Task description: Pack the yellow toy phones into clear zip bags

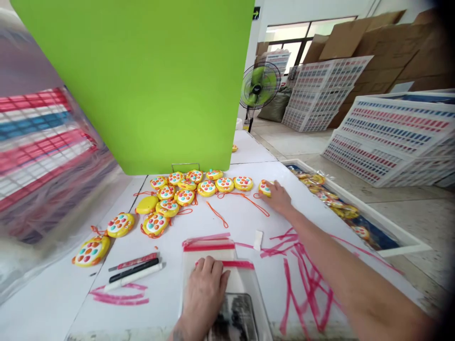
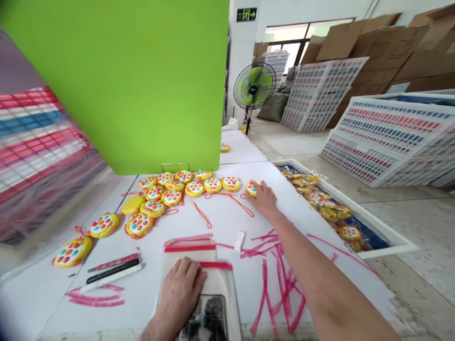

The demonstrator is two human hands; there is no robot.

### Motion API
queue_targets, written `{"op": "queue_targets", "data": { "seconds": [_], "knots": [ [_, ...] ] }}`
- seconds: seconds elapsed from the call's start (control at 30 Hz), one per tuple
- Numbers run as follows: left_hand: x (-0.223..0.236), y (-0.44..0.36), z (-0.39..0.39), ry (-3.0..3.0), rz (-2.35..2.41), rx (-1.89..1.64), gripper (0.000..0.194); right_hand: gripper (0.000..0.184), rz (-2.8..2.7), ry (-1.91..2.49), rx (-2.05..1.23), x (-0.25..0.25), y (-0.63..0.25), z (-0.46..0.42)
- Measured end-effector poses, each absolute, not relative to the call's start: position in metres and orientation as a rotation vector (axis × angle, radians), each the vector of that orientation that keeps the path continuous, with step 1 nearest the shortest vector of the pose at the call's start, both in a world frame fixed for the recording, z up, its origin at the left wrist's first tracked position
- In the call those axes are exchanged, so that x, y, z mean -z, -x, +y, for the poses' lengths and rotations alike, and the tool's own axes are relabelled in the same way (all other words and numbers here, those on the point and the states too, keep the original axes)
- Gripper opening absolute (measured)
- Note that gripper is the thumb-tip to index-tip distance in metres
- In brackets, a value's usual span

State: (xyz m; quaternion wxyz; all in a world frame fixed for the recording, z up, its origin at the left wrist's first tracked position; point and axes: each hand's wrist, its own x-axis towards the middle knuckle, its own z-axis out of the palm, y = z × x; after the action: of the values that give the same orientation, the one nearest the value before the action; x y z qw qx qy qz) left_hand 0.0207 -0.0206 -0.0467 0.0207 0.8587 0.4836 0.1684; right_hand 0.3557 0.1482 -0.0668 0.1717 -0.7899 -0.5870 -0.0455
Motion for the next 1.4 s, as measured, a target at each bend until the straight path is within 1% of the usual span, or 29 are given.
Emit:
{"op": "queue_targets", "data": {
  "seconds": [0.1,0.17,0.3,0.47,0.57,0.63,0.7,0.8,0.83,0.87,0.9,0.97,1.1,1.17,1.23,1.37,1.4],
  "knots": [
    [0.045,-0.022,-0.022,-2.7,1.52,-0.466,0.007,0.056,-1.644,2.213,0.084,0.071,-0.326,0.139],
    [0.044,-0.023,-0.022,-2.715,1.514,-0.438,0.009,0.053,-1.664,2.174,0.046,0.067,-0.316,0.13],
    [0.045,-0.023,-0.022,-2.728,1.502,-0.432,0.008,0.045,-1.692,2.115,-0.1,0.052,-0.323,0.111],
    [0.051,-0.022,-0.019,-2.765,1.431,-0.507,0.008,0.039,-1.544,2.062,-0.274,0.043,-0.331,0.089],
    [0.055,-0.02,-0.018,-2.734,1.354,-0.537,0.01,0.04,-1.494,1.938,-0.298,0.035,-0.308,0.067],
    [0.056,-0.018,-0.017,-2.686,1.316,-0.568,0.009,0.043,-1.446,1.815,-0.383,0.025,-0.283,0.046],
    [0.056,-0.016,-0.017,-2.62,1.298,-0.631,0.009,0.046,-1.34,1.535,-0.723,0.013,-0.257,0.021],
    [0.055,-0.014,-0.017,-2.55,1.308,-0.708,0.041,0.051,-1.255,1.16,-1.171,0.0,-0.225,-0.014],
    [0.054,-0.013,-0.017,-2.559,1.305,-0.709,0.044,0.054,-1.249,1.091,-1.26,-0.002,-0.217,-0.023],
    [0.054,-0.013,-0.017,-2.585,1.29,-0.701,0.04,0.056,-1.25,1.05,-1.32,-0.002,-0.211,-0.03],
    [0.053,-0.013,-0.017,-2.62,1.261,-0.688,0.03,0.057,-1.255,1.03,-1.349,-0.001,-0.207,-0.034],
    [0.051,-0.014,-0.016,-2.683,1.191,-0.66,0.01,0.052,-1.255,1.038,-1.321,0.004,-0.202,-0.035],
    [0.051,-0.016,-0.017,-2.696,1.143,-0.708,0.011,0.031,-1.261,1.177,-1.075,0.015,-0.2,-0.021],
    [0.051,-0.015,-0.018,-2.692,1.117,-0.813,0.016,0.025,-1.328,1.283,-0.954,0.02,-0.198,-0.016],
    [0.051,-0.013,-0.019,-2.687,1.084,-0.93,0.018,0.024,-1.398,1.356,-0.931,0.024,-0.195,-0.014],
    [0.047,-0.01,-0.021,-2.657,1.051,-1.066,0.016,0.033,-1.514,1.365,-0.998,0.025,-0.187,-0.018],
    [0.045,-0.009,-0.021,-2.652,1.053,-1.087,0.015,0.03,-1.573,1.369,-0.98,0.025,-0.185,-0.018]
  ]
}}
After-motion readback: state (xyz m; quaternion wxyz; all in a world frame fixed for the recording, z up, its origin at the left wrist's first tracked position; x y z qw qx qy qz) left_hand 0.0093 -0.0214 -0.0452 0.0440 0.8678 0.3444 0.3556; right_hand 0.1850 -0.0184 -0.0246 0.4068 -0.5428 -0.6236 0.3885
